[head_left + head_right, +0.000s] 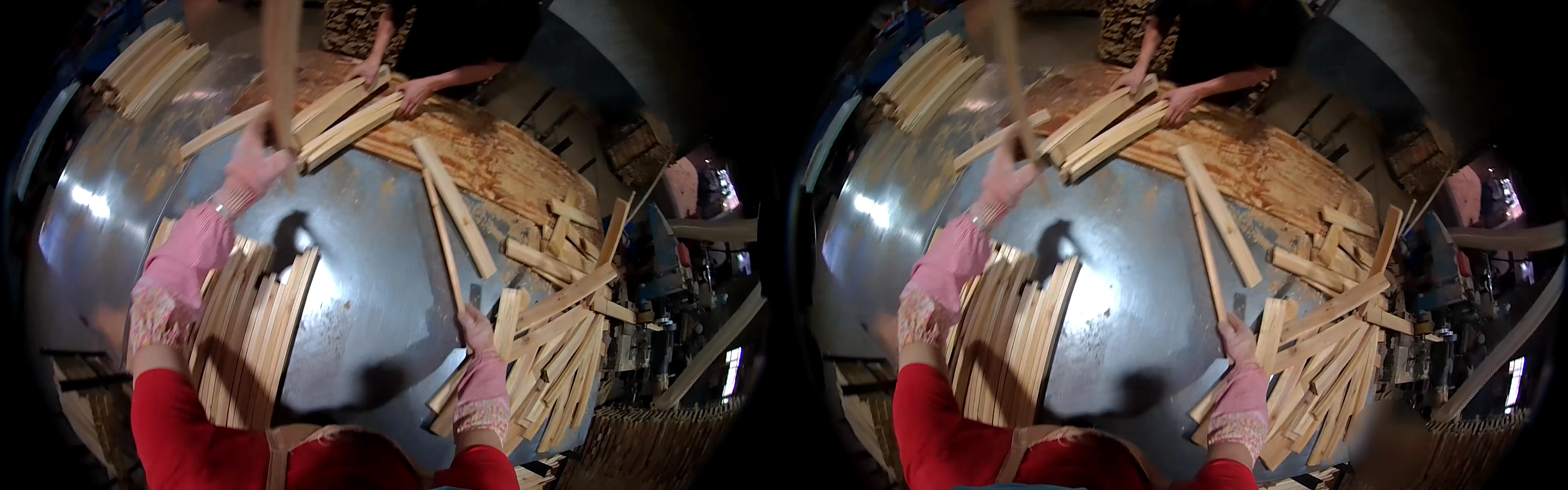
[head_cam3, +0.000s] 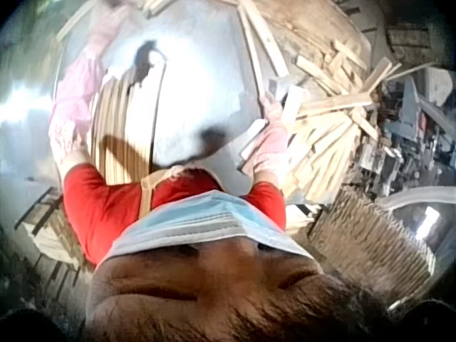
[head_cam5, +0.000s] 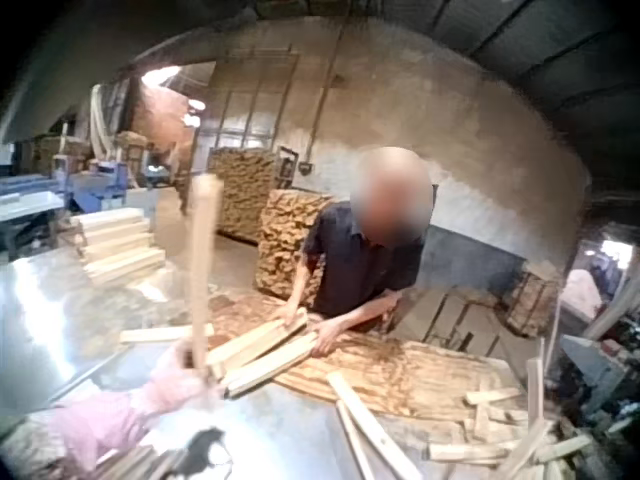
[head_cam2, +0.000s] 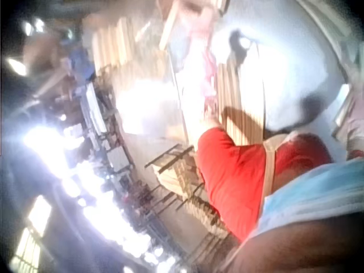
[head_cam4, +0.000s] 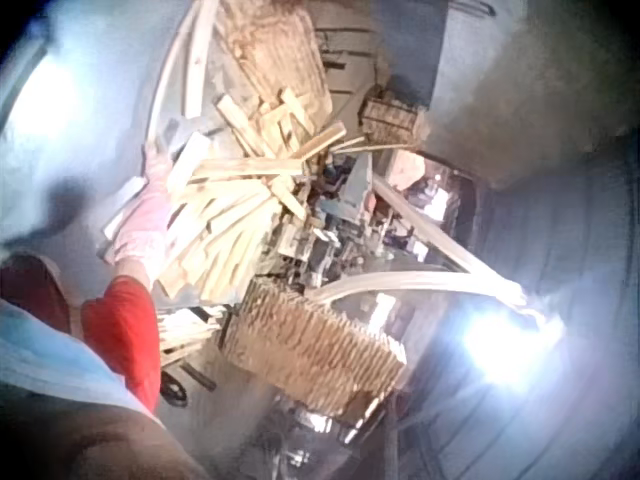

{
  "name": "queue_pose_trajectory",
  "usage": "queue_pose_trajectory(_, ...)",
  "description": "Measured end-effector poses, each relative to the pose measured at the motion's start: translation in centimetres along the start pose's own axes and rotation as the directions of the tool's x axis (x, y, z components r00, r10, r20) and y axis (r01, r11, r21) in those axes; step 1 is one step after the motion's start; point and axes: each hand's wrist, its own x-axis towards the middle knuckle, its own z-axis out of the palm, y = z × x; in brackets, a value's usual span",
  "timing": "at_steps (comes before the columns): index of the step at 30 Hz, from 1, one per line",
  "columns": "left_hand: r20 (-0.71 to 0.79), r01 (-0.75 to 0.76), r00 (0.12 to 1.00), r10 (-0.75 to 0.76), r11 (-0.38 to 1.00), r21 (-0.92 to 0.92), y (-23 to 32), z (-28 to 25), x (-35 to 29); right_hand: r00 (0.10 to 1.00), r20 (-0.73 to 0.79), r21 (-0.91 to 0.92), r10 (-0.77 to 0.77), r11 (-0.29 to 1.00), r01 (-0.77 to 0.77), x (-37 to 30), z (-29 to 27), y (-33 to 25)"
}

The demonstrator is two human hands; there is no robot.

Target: The person sorts wooden planks on a metal table, picking them up one by one and stacking them into a neat pile. They handle the wood with gloved hands, occasionally adjusting the stack to keep it aligned.

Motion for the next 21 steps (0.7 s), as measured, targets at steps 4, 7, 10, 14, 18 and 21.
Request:
queue_pose_trajectory(4, 0.340, 0.310, 0.921, -0.191, 0.888, -0.339, 5.3, 5.4, -1.5, 0.999, -0.028, 0.115, -0.027, 0.993, 0.030, 0.1, 0.7, 1.2)
queue_pose_trajectory(7, 0.226, 0.422, 0.902, -0.369, 0.863, -0.277, 8.1, 10.1, -5.3, 0.996, -0.016, 0.104, -0.093, 0.990, 0.094, 0.3, 0.7, 1.1)
queue_pose_trajectory(10, 0.163, 0.516, 0.846, -0.508, 0.857, -0.005, 7.7, 12.1, -10.0, 0.982, -0.142, -0.355, -0.121, 0.933, 0.064, -1.0, 2.0, -1.8)
queue_pose_trajectory(14, 0.167, 0.659, 0.727, -0.666, 0.745, 0.103, 5.4, 14.8, -15.8, 0.963, -0.201, -0.375, -0.179, 0.922, 0.094, -0.8, 2.1, -1.4)
queue_pose_trajectory(18, 0.039, 0.474, 0.843, -0.537, 0.773, 0.421, 4.1, 16.4, -25.1, 0.974, -0.153, -0.342, -0.166, 0.934, 0.106, -2.7, 1.1, -4.0)
queue_pose_trajectory(21, 0.099, 0.511, 0.737, -0.669, 0.646, 0.567, -1.0, 15.5, -36.5, 0.966, -0.211, -0.458, -0.151, 0.888, 0.039, -2.1, 2.2, -4.1)
